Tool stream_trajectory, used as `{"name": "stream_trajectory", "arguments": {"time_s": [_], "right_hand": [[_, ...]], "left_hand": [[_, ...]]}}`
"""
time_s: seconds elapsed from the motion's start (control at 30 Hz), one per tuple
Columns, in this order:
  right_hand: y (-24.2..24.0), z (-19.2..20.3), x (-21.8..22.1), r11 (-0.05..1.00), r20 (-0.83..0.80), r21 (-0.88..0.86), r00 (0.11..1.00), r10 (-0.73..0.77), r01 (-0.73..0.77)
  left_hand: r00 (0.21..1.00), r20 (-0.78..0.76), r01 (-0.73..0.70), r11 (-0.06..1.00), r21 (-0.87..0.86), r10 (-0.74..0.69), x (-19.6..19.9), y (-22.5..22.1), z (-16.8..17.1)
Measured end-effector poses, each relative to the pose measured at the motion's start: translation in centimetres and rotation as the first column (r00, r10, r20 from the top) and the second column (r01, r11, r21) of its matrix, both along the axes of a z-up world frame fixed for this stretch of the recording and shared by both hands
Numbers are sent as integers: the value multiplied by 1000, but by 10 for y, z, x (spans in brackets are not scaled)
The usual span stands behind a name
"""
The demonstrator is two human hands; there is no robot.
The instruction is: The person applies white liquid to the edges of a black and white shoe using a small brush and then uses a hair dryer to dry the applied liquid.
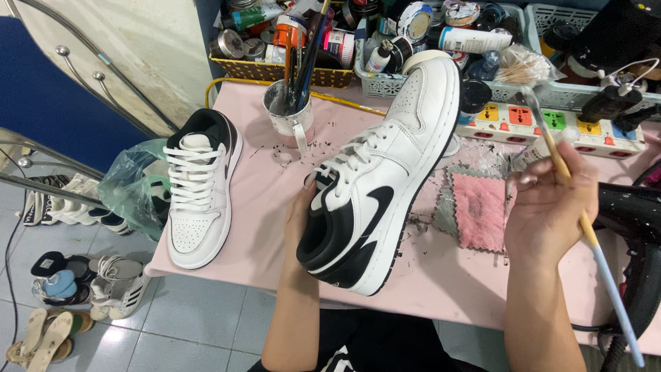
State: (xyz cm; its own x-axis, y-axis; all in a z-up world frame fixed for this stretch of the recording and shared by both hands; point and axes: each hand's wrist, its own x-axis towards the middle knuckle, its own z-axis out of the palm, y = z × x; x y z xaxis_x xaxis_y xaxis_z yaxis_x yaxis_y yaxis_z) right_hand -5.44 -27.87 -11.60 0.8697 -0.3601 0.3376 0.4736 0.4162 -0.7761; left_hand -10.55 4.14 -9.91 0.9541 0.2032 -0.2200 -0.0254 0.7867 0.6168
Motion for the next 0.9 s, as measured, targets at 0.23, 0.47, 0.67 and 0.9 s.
{"name": "stream_trajectory", "arguments": {"time_s": [0.23, 0.47, 0.67, 0.9], "right_hand": [[-4, 4, -1, 978, 11, 97, 983, 183, -183], [-6, 6, 0, 939, -15, 216, 960, 278, -268], [0, 9, -1, 957, -70, 163, 965, 253, -239], [4, 10, -4, 944, -8, 140, 953, 304, -300]], "left_hand": [[999, -14, -46, 999, 2, 46, 8, -1, -12], [996, 38, -78, 997, 16, 77, 15, -4, -25], [996, -13, -89, 996, 8, 89, 19, -6, -23], [993, 71, -98, 988, 122, 90, 14, -13, -2]]}}
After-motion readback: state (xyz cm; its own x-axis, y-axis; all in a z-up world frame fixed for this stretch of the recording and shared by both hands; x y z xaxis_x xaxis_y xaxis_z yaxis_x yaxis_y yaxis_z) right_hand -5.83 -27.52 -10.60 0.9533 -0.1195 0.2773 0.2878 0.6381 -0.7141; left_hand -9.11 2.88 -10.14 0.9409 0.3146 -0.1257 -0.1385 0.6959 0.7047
